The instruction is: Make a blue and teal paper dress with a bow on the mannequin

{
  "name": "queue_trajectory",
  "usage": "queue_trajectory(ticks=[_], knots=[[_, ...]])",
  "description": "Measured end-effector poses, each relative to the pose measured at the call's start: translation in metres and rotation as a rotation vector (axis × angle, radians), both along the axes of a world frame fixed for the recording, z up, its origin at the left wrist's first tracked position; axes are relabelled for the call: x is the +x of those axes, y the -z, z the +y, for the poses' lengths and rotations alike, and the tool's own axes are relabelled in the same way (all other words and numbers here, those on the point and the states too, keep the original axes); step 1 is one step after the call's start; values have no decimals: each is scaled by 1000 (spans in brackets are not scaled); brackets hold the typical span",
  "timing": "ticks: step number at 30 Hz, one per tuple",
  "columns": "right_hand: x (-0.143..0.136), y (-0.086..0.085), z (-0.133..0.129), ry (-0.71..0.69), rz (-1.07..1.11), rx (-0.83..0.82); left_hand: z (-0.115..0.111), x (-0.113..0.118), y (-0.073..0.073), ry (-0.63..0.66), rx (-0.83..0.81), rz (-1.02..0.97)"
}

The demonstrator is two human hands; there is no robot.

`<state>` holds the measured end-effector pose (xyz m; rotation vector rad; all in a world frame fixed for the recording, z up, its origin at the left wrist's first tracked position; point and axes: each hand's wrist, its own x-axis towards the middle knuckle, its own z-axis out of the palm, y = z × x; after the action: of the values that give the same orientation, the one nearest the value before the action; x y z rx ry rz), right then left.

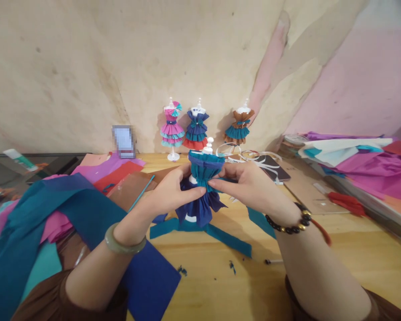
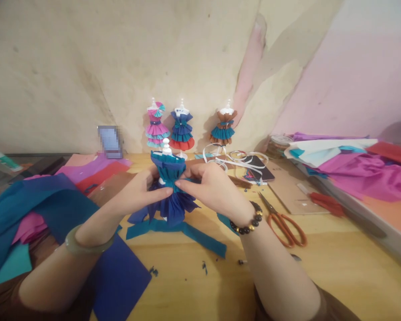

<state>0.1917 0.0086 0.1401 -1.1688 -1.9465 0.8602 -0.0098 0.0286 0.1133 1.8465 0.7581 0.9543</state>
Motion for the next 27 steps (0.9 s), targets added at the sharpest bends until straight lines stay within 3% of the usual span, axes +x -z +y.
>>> queue_trajectory(ticks=[7, 13, 19, 22, 27], knots=[[-2, 0, 0, 29, 2, 11, 2, -2, 4, 54, -13, -35], [-4, 2, 0, 10, 25, 2, 3, 1, 12, -101, -19, -53], [1, 3, 3, -27, -5, 54, 0, 1, 4, -147, -1, -72], [3, 2, 2, -1, -19, 193, 2, -3, 2, -192, 1, -90], [0, -4, -10, 8, -112, 633, 6, -5, 1, -190, -98, -137]])
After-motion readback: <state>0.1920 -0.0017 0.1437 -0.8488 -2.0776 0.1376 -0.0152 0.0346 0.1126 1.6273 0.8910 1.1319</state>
